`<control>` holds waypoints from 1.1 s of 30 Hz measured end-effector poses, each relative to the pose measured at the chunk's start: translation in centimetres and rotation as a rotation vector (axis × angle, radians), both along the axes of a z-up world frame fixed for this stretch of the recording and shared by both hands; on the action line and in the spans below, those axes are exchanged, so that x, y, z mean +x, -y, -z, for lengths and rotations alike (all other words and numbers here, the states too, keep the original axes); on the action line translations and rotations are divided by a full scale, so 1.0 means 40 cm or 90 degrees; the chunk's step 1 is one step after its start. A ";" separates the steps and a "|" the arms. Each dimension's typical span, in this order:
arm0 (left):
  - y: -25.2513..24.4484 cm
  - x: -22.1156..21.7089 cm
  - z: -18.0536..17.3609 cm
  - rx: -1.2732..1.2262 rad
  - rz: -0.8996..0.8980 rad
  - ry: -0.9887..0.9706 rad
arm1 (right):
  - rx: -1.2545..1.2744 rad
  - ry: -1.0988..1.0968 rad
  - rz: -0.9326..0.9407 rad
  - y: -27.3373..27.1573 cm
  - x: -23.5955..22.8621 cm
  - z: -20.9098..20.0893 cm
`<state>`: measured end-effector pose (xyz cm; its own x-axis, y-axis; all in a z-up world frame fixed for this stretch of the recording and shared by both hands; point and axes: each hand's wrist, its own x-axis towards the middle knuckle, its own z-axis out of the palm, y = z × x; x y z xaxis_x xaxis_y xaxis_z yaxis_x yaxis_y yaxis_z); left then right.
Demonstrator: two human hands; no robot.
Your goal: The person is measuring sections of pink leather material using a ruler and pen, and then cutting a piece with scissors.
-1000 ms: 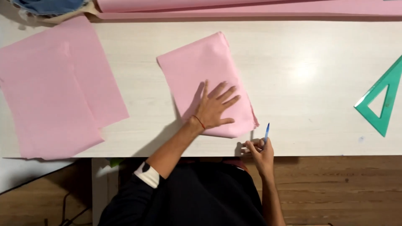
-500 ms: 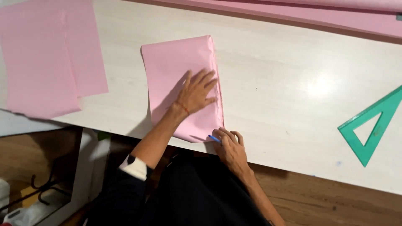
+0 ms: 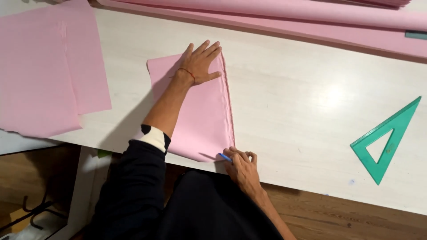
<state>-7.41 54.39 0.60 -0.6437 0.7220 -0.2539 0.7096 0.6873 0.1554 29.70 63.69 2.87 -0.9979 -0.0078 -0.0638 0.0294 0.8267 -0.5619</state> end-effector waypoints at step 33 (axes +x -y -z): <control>-0.073 -0.133 0.007 0.241 -0.055 0.265 | -0.073 0.122 0.275 0.014 -0.032 0.110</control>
<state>-12.75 57.32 0.30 -0.6052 0.7613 -0.2327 0.4791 0.5817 0.6573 28.42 63.13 -1.54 -0.8816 0.3872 -0.2700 0.4686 0.6484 -0.6000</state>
